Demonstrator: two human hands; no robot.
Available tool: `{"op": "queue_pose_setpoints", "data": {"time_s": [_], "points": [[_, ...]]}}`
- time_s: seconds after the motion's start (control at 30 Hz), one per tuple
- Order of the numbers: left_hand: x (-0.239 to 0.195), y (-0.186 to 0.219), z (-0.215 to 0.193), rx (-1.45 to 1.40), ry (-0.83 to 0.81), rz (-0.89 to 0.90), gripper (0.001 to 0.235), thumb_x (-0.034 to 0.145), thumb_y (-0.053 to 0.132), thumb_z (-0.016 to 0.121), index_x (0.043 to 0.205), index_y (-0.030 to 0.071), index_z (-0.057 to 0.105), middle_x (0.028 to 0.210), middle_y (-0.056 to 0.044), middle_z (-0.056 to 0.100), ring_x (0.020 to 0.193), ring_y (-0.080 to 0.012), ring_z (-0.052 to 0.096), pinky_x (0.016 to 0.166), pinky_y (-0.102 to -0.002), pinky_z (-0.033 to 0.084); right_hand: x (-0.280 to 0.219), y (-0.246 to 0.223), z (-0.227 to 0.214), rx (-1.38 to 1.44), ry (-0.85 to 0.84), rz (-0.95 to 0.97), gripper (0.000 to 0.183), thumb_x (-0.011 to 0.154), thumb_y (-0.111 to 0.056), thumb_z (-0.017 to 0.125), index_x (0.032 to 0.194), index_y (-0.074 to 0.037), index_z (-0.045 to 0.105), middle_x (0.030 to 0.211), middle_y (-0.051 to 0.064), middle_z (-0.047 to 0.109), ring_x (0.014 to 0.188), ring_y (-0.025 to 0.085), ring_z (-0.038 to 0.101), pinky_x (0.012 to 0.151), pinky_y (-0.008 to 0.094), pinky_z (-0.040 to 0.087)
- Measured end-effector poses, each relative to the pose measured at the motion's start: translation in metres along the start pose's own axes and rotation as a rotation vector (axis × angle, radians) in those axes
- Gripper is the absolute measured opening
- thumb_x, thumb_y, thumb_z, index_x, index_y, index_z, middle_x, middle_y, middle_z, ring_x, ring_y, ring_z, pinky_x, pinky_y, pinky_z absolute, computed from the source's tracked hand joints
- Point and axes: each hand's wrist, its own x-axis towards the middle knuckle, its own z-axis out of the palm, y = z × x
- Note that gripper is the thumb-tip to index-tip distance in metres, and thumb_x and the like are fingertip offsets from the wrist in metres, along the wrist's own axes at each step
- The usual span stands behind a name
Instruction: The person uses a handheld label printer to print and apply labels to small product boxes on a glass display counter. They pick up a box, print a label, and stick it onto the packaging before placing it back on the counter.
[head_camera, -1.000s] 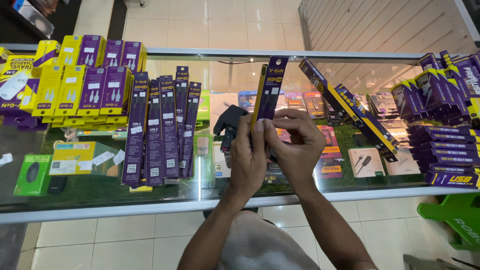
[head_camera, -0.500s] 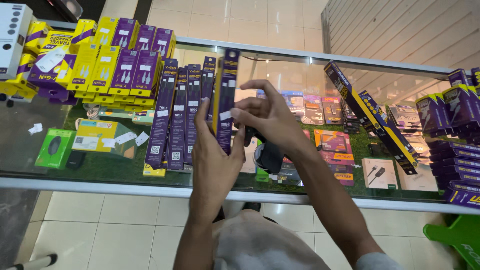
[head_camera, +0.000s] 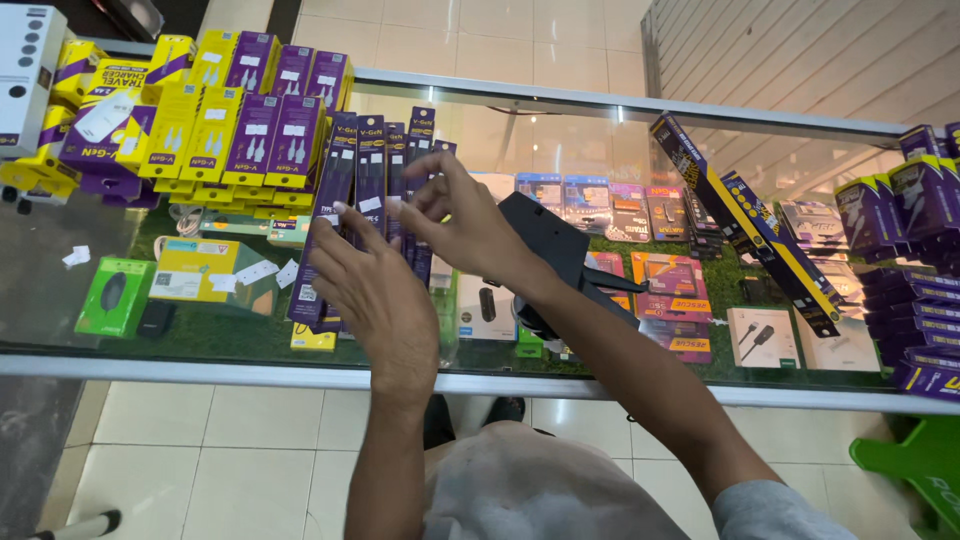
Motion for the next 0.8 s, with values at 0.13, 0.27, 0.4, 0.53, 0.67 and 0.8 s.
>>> {"op": "queue_pose_setpoints", "data": {"time_s": [0.13,0.27,0.4,0.53,0.67,0.8], "points": [[0.001,0.009,-0.009,0.104,-0.024,-0.012,0.064,0.116,0.02,0.07,0.176,0.005,0.05,0.165,-0.023,0.037,0.134,-0.0351,0.044,0.103,-0.053,0.039,-0.072,-0.036,-0.07,-0.359,-0.034,-0.107,0.047,0.107,-0.032,0.082,0.144,-0.008,0.065,0.116,0.02,0.077,0.097,0.038,0.082,0.077,0.047,0.07],[-0.007,0.023,-0.017,-0.109,0.115,0.155,0.068,0.111,0.007,0.078,0.174,0.005,0.053,0.159,-0.023,0.044,0.137,-0.0398,0.043,0.109,-0.059,0.038,-0.131,-0.042,-0.13,-0.823,-0.221,0.262,0.075,0.104,-0.032,0.083,0.165,-0.001,0.051,0.144,0.026,0.062,0.141,0.051,0.056,0.123,0.067,0.041],[-0.015,0.036,-0.012,-0.39,0.236,0.378,0.053,0.113,0.006,0.076,0.163,0.004,0.06,0.146,-0.019,0.049,0.134,-0.0435,0.043,0.108,-0.062,0.035,-0.171,0.004,-0.133,-0.922,-0.322,0.437,0.104,0.091,-0.032,0.097,0.172,-0.004,0.039,0.156,0.022,0.051,0.158,0.049,0.039,0.136,0.066,0.026],[-0.018,0.041,-0.003,-0.448,0.229,0.458,0.05,0.113,0.011,0.076,0.161,0.003,0.061,0.146,-0.018,0.051,0.136,-0.0438,0.044,0.108,-0.062,0.037,-0.168,0.041,-0.118,-0.843,-0.016,0.426,0.074,0.088,-0.03,0.094,0.151,-0.01,0.059,0.126,0.012,0.063,0.133,0.04,0.06,0.114,0.058,0.047],[-0.019,0.048,-0.006,-0.573,0.211,0.49,0.049,0.112,0.008,0.077,0.159,0.002,0.066,0.141,-0.02,0.057,0.132,-0.0459,0.051,0.105,-0.063,0.041,-0.155,0.03,-0.113,-0.713,0.058,0.42,0.069,0.08,-0.026,0.091,0.141,-0.008,0.063,0.111,0.013,0.065,0.115,0.041,0.066,0.098,0.055,0.051],[-0.02,0.049,-0.019,-0.809,0.212,0.499,0.036,0.112,0.002,0.073,0.148,0.001,0.074,0.129,-0.017,0.064,0.12,-0.0406,0.059,0.1,-0.056,0.044,-0.151,-0.003,-0.12,-0.366,0.063,0.466,0.076,0.079,-0.008,0.092,0.147,0.01,0.063,0.119,0.035,0.073,0.121,0.06,0.073,0.096,0.065,0.061]]}}
